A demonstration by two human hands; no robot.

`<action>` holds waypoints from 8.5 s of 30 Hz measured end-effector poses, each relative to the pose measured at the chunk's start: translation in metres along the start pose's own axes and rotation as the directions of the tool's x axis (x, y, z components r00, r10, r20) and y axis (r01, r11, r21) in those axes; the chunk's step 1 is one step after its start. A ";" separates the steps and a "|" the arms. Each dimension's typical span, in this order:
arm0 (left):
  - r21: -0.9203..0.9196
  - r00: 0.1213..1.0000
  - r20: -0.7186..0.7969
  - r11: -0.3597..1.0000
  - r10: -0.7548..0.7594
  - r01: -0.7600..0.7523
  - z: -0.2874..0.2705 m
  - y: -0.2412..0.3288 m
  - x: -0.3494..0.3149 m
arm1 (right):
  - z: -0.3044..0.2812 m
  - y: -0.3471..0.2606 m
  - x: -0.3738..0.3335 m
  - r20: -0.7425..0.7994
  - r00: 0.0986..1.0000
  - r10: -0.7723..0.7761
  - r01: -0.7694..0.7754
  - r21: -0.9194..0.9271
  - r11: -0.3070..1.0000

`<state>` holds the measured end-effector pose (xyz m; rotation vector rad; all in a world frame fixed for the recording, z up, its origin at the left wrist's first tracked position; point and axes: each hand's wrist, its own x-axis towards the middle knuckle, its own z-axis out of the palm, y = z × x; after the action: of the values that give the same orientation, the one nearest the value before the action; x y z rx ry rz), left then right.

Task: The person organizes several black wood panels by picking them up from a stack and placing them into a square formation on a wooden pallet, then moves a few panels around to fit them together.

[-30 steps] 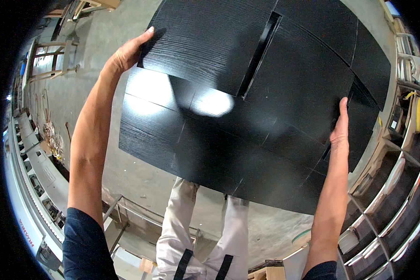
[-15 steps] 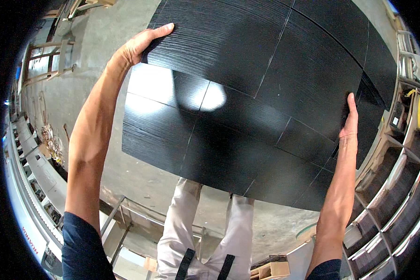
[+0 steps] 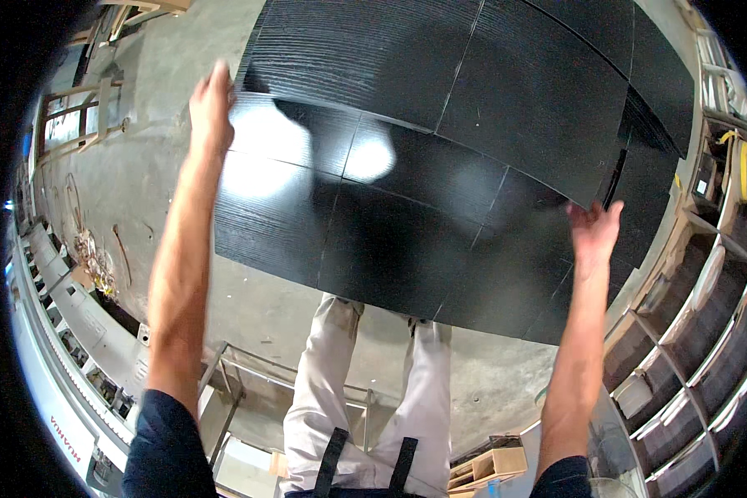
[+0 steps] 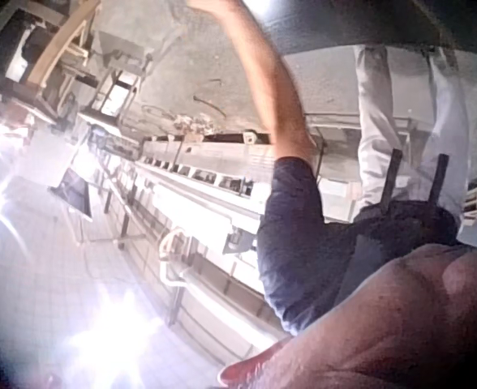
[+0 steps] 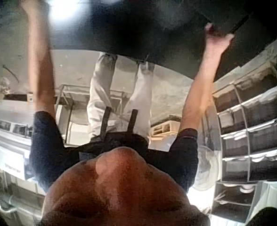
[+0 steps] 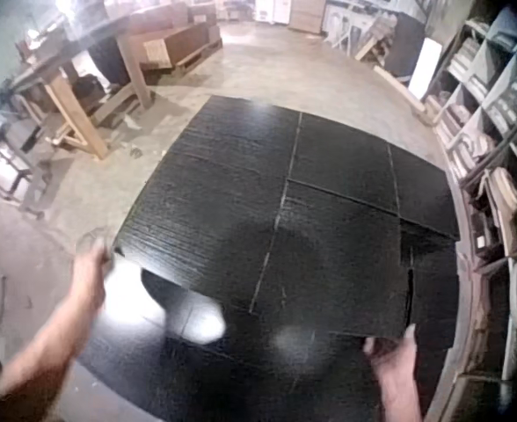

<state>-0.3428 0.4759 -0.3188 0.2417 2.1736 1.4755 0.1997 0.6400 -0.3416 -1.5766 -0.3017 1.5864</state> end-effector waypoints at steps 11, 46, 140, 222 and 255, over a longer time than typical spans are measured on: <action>-0.482 0.709 0.561 0.527 -0.428 0.700 0.157 -0.063 -0.156 | 0.065 0.034 -0.040 0.020 0.958 0.288 -0.250 0.555 0.793; 0.975 0.493 0.090 0.178 -0.865 0.133 -0.249 -0.145 -0.405 | -0.162 0.144 -0.205 -0.187 0.881 0.435 -0.455 -0.080 0.887; 0.425 -0.125 0.536 0.395 -0.835 -0.815 0.509 0.340 0.268 | 0.488 0.233 -0.228 -0.950 -0.105 0.295 0.401 0.231 0.887; 0.602 -0.229 0.536 0.558 -0.812 -0.571 0.571 0.196 0.144 | 0.238 0.095 -0.104 -0.751 0.469 0.464 0.052 0.548 0.835; 0.325 -0.549 0.585 0.793 -0.597 -0.515 0.638 0.183 0.071 | 0.564 0.074 -0.015 -1.000 -0.015 0.012 -0.417 0.018 0.909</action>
<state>-0.1127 1.1008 -0.3585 1.1617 0.5166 -0.3300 -0.3425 0.8031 -0.2846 -2.6920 0.6220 0.1314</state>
